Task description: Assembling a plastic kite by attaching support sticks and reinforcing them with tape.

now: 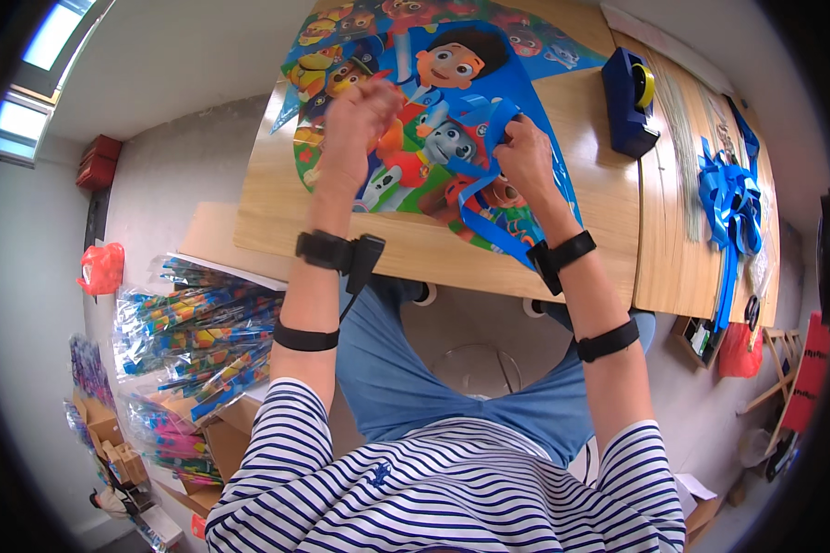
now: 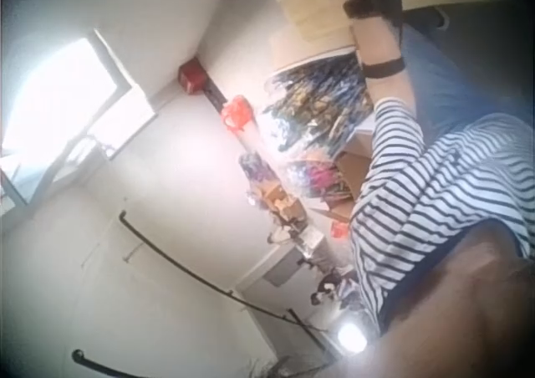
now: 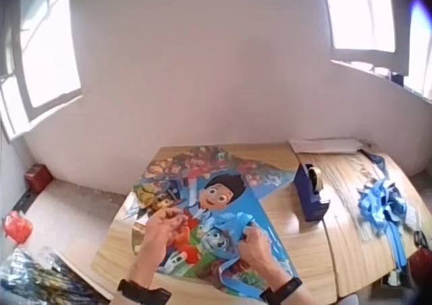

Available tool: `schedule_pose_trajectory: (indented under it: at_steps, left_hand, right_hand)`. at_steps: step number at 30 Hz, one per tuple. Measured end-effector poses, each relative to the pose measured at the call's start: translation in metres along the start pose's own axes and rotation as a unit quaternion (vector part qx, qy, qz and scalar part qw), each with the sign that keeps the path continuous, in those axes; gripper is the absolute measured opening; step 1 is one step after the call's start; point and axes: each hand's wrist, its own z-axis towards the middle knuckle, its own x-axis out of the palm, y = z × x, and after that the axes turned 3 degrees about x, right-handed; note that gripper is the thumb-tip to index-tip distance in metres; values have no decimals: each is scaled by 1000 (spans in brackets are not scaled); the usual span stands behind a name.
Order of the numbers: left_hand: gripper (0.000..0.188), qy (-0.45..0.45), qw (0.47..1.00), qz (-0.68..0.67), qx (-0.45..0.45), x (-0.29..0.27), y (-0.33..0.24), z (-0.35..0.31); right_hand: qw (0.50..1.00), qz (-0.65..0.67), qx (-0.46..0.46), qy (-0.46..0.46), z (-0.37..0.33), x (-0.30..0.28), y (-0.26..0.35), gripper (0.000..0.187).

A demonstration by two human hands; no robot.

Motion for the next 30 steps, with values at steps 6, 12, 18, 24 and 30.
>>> schedule_pose_trajectory:
  at_steps: [6, 12, 18, 24, 30]
  left_hand:
    - [42, 67, 969, 233, 50, 63, 46, -19]
    - [40, 83, 958, 264, 71, 95, 66, 25]
    - [32, -113, 860, 457, 199, 33, 36, 98]
    - [38, -65, 746, 656, 96, -26, -18, 125]
    - [42, 66, 832, 540, 109, -22, -21, 98]
  right_hand:
    - [994, 68, 37, 73, -3, -20, 2, 9]
    - [976, 171, 60, 122, -22, -34, 4, 11]
    - [976, 164, 119, 78, -91, -78, -27, 15]
    - [954, 202, 197, 101, -175, -98, -41, 15]
    - [886, 384, 222, 132, -213, -110, -22, 9]
